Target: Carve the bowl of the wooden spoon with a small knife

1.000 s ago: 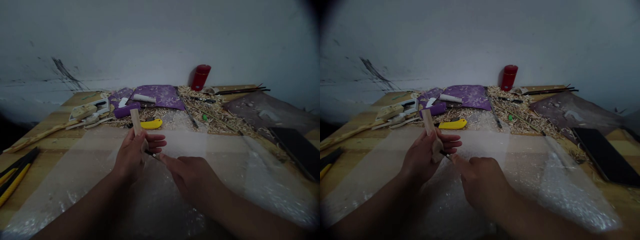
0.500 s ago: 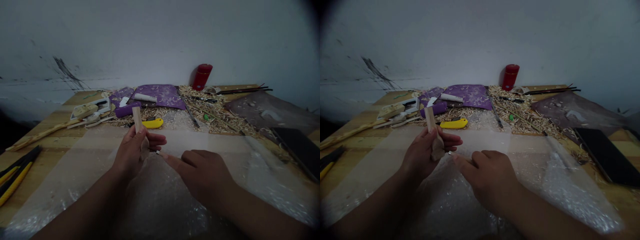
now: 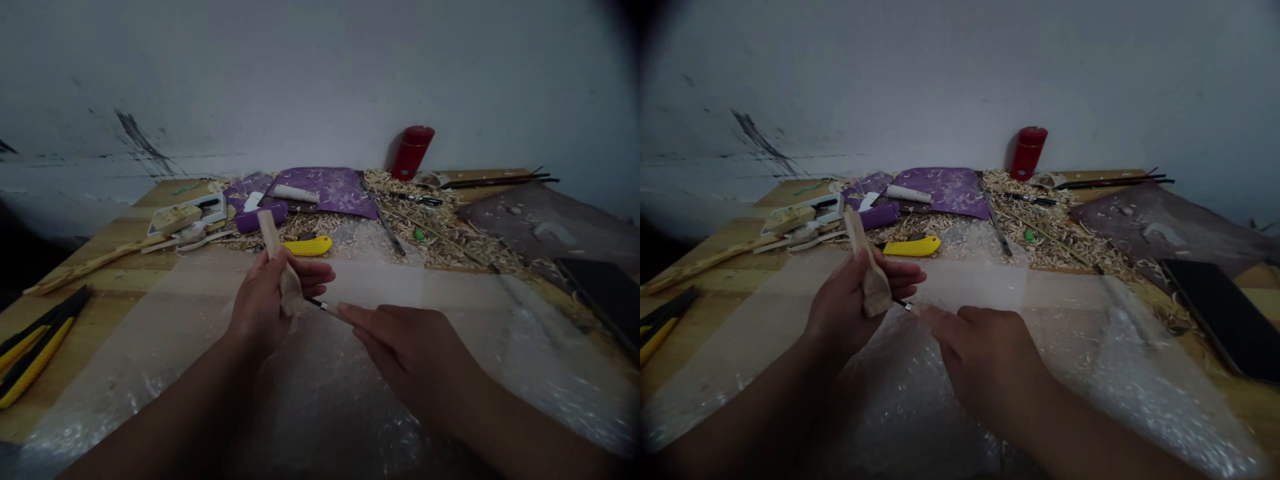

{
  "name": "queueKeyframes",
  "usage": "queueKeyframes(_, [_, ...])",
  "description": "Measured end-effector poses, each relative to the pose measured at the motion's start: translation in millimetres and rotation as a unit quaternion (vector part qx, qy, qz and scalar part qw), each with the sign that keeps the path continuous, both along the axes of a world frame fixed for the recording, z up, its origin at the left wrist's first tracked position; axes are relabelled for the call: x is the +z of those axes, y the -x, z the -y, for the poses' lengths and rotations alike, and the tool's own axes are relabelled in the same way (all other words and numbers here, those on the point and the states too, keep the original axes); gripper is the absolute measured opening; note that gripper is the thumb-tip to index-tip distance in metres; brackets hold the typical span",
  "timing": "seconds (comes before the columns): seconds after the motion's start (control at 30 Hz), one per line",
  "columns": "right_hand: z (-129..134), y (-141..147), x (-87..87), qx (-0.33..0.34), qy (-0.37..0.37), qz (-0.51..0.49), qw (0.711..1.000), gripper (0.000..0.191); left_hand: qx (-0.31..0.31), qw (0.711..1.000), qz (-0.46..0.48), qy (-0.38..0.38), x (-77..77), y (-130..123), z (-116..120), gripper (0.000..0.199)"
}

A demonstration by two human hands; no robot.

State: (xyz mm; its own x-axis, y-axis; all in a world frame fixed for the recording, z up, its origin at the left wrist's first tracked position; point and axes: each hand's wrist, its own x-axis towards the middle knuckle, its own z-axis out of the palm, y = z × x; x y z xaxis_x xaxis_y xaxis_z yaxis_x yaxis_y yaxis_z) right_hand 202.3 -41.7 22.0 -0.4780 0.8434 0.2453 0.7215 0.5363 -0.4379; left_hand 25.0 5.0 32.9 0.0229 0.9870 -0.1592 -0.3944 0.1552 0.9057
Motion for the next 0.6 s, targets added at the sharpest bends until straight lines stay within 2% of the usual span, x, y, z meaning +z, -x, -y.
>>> queueKeyframes(0.13, [-1.1, 4.2, 1.0, -0.014, 0.070, -0.120, 0.990, 0.034, 0.046, 0.996, 0.078, -0.012, -2.1, 0.5, -0.3, 0.023])
queueKeyframes(0.23, [-0.8, 8.1, 2.1, -0.017, 0.100, -0.161, 0.982, 0.035, 0.076, 0.989, 0.126, -0.010, -2.9, 1.9, 0.9, 0.024])
queueKeyframes(0.47, [-0.2, 12.1, 0.9, -0.022, 0.098, -0.192, 0.976, 0.037, 0.063, 0.985, 0.132, -0.089, 3.5, 1.2, 10.6, 0.006])
queueKeyframes(0.6, [-1.1, 11.6, 2.0, -0.028, 0.130, -0.216, 0.967, 0.035, 0.073, 0.981, 0.125, -0.130, 6.0, -0.3, 13.4, 0.014])
